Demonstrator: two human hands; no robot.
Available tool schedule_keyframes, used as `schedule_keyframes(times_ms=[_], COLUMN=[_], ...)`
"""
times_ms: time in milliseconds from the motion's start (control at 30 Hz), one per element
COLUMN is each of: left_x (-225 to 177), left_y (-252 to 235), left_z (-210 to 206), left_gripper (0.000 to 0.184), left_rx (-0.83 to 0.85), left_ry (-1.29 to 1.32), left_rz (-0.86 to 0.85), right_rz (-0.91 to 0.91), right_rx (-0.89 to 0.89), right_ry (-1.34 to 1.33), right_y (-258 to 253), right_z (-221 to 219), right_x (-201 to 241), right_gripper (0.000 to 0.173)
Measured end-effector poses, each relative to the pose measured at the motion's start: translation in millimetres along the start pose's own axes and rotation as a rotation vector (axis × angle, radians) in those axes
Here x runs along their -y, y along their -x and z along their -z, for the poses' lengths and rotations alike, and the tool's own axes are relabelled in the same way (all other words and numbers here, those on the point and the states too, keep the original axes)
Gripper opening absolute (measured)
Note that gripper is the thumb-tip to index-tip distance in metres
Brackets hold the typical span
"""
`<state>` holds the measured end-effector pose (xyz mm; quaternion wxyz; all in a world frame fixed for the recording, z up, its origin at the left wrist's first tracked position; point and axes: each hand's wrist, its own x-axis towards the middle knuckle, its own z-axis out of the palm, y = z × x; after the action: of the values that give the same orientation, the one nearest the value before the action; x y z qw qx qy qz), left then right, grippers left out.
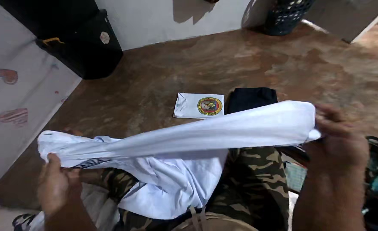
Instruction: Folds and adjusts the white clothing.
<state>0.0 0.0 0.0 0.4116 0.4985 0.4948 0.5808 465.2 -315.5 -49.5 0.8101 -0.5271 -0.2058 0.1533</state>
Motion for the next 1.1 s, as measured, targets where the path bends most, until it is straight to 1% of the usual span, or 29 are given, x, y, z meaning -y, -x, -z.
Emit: schedule_keyframes(times_ms=[33, 100, 133, 167, 200, 267, 367, 433, 467, 500, 533, 600, 667, 700, 767, 800, 833, 867, 900, 933, 967, 1000, 1100], left_x=[-2, 0, 5, 11, 13, 14, 31, 45, 53, 59, 65, 69, 61, 56, 53, 52, 51, 53, 57, 63, 68, 73, 84], left_y=[2, 11, 14, 18, 23, 30, 31, 33, 31, 30, 31, 36, 51, 61, 82, 95, 107, 120, 131, 139, 145, 147, 143], left_z=[4, 1, 0, 3, 4, 7, 33, 48, 55, 60, 62, 57, 38, 25, 0, -12, -24, -34, -40, -44, -47, -49, -44], left_gripper=[0.029, 0.027, 0.026, 0.031, 0.035, 0.041, 0.045, 0.052, 0.059, 0.065, 0.066, 0.064, 0.059, 0.054, 0.043, 0.045, 0.051, 0.054, 0.059, 0.065, 0.065, 0.061, 0.043], left_rx=[-0.001, 0.028, 0.052, 0.082, 0.07, 0.001, -0.013, 0.014, 0.064, 0.12, 0.169, 0.243, 0.324, 0.388, 0.591, 0.712, 0.812, 0.877, 0.91, 0.9, 0.865, 0.81, 0.65], left_ry=[-0.009, -0.073, -0.12, -0.167, -0.234, -0.406, -0.677, -0.902, -1.011, -1.086, -1.109, -1.085, -1.013, -0.939, -0.711, -0.555, -0.391, -0.249, -0.158, -0.128, -0.143, -0.166, -0.2], left_rz=[0.027, 0.069, 0.061, 0.038, 0.023, -0.006, -0.133, -0.077, -0.022, 0.0, -0.012, -0.102, -0.165, -0.176, -0.18, -0.111, 0.014, 0.123, 0.181, 0.197, 0.193, 0.192, 0.233], right_rz=[0.056, 0.093, 0.101, 0.1, 0.093, 0.076, 0.033, -0.015, -0.026, -0.014, 0.026, 0.154, 0.29, 0.347, 0.411, 0.423, 0.416, 0.389, 0.353, 0.321, 0.28, 0.228, 0.041], right_rx=[-0.057, -0.168, -0.195, -0.207, -0.209, -0.195, -0.112, -0.003, 0.054, 0.109, 0.163, 0.283, 0.417, 0.495, 0.707, 0.816, 0.912, 0.995, 1.067, 1.117, 1.15, 1.161, 1.126], right_ry=[0.023, 0.047, 0.056, 0.068, 0.075, 0.09, 0.206, 0.316, 0.349, 0.372, 0.39, 0.423, 0.454, 0.462, 0.46, 0.465, 0.474, 0.478, 0.468, 0.442, 0.409, 0.371, 0.201], right_y=[-8, -13, -12, -12, -11, -11, -10, -9, -7, -4, 1, 14, 35, 48, 76, 91, 107, 121, 132, 140, 145, 146, 138], right_z=[11, 15, 15, 14, 14, 14, 10, 7, 4, -1, -10, -35, -70, -89, -125, -141, -155, -165, -173, -177, -179, -179, -175], right_x=[-6, -12, -15, -18, -20, -24, -27, -36, -43, -50, -55, -62, -63, -63, -66, -70, -76, -83, -91, -100, -108, -112, -117], right_gripper=[0.03, 0.029, 0.027, 0.026, 0.026, 0.03, 0.037, 0.043, 0.044, 0.043, 0.041, 0.036, 0.032, 0.029, 0.03, 0.033, 0.037, 0.042, 0.048, 0.054, 0.056, 0.058, 0.052])
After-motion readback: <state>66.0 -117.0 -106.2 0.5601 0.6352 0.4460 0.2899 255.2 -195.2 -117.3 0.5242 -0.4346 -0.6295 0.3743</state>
